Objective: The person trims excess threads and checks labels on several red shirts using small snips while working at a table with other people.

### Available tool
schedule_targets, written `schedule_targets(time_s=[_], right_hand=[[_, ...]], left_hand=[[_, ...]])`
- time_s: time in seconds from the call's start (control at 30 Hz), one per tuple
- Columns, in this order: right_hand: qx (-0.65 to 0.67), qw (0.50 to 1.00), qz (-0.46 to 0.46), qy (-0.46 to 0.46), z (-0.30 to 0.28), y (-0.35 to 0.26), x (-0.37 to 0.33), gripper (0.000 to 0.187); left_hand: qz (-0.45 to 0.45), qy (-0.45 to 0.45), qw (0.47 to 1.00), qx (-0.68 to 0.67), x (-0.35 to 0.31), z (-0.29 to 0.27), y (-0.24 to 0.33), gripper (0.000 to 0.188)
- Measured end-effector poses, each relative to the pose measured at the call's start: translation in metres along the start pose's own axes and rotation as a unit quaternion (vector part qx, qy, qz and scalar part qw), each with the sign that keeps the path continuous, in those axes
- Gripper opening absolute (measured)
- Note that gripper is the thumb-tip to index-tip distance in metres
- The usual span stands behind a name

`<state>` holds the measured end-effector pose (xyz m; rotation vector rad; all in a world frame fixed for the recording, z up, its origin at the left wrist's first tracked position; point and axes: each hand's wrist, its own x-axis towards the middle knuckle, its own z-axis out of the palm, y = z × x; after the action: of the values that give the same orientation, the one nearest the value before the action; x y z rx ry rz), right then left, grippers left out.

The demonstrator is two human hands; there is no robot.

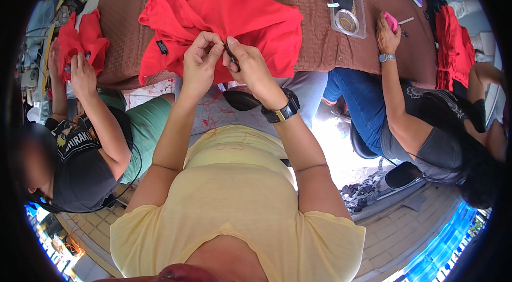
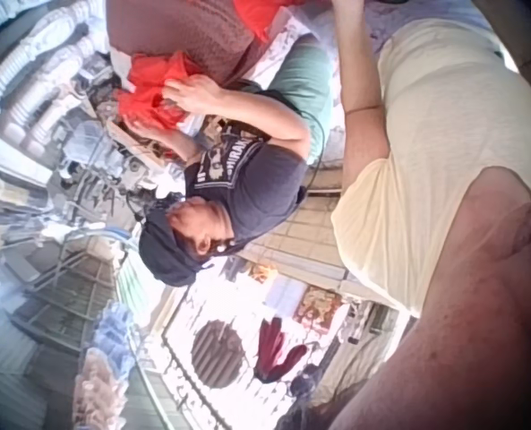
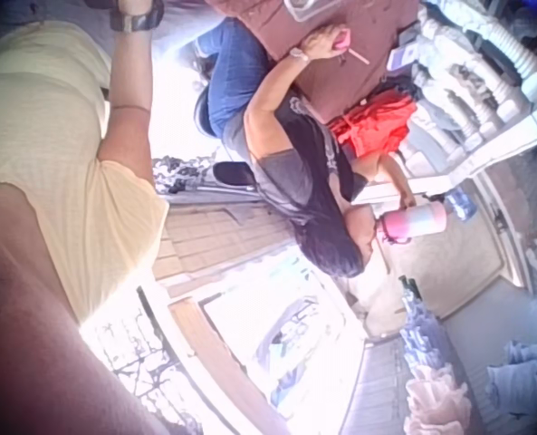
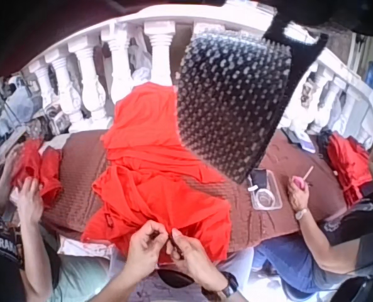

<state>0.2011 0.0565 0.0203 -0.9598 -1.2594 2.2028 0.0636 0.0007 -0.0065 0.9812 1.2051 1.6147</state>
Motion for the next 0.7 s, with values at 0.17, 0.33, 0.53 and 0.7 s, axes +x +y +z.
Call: schedule_targets(time_s=[0.17, 0.33, 0.53, 0.7], right_hand=[[0.037, 0.999, 0.015, -0.01, -0.003, 0.009, 0.008, 0.047], [0.08, 0.995, 0.001, -0.058, -0.008, 0.014, 0.004, 0.043], [-0.14, 0.94, -0.264, 0.165, -0.001, -0.003, -0.005, 0.017], [-0.217, 0.915, -0.298, 0.163, -0.011, 0.003, 0.005, 0.025]], left_hand=[[0.011, -0.001, 1.0, 0.028, 0.0, 0.001, -0.004, 0.004], [0.054, 0.025, 0.997, 0.049, 0.001, -0.006, -0.021, 0.004], [0.057, 0.039, 0.997, -0.048, -0.003, 0.005, -0.007, 0.028], [0.077, 0.064, 0.995, 0.014, -0.001, 0.004, -0.006, 0.022]])
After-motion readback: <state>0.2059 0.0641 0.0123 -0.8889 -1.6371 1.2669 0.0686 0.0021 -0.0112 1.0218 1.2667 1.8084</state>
